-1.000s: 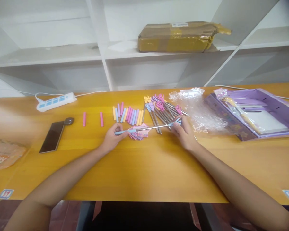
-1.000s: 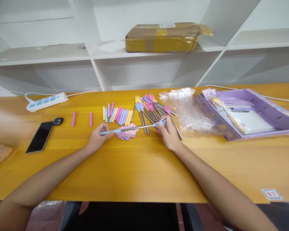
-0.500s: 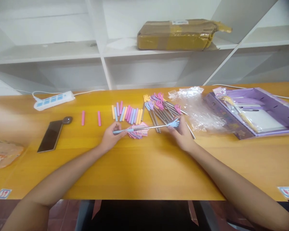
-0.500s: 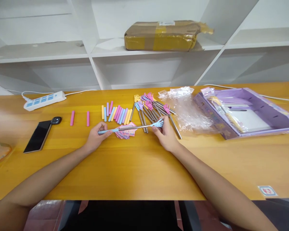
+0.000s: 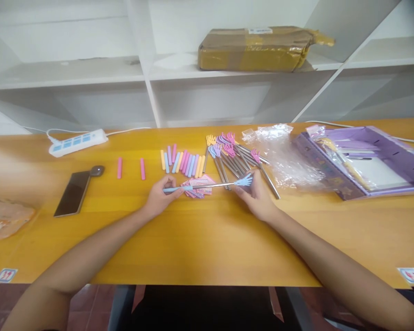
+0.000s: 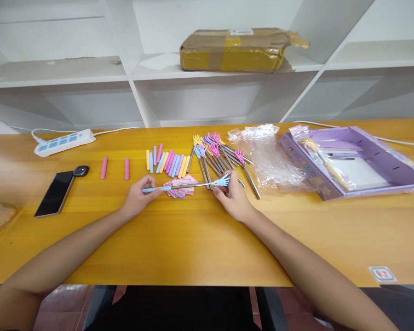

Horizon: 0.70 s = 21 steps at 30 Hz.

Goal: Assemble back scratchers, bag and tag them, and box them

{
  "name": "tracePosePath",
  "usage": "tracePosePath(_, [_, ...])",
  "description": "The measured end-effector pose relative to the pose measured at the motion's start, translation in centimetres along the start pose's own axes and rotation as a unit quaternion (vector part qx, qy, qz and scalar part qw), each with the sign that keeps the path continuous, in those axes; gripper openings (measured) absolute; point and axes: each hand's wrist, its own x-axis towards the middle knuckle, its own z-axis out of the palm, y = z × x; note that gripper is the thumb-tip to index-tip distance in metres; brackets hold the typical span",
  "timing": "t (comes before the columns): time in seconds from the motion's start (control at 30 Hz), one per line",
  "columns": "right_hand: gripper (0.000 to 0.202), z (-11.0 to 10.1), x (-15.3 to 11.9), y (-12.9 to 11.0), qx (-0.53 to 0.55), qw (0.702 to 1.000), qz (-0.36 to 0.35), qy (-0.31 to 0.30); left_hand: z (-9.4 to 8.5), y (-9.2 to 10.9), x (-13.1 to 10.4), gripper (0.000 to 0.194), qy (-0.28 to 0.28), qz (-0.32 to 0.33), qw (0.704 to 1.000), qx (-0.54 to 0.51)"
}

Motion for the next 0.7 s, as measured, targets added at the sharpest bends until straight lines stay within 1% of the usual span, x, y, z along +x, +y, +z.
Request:
tracePosePath(0.17, [0.043, 0.8, -0.8, -0.4, 0.014, 0.998, 0.029, -0.05, 0.1, 0.3, -0.1, 0.041, -0.005, 0.002, 1.0, -0.013])
tracePosePath(0.4, [0.04, 1.0, -1.7, -1.0, -0.008, 0.992, 0.023, -0.123, 0.5, 1.2, -0.8, 0.042, 0.0, -0.007, 1.0, -0.019])
tracePosePath(0.53, [0.04, 1.3, -2.0, -1.2, -0.001, 0.991, 0.016, -0.13, 0.8, 1.6, -1.2, 0.044, -0.011, -0.012, 0.999, -0.03])
tracePosePath(0.7, [0.04, 1.9, -2.5, -1.4, 0.012, 0.988, 0.02, -0.15, 1.1, 1.5, -1.5, 0.045, -0.01, -0.018, 1.0, -0.02])
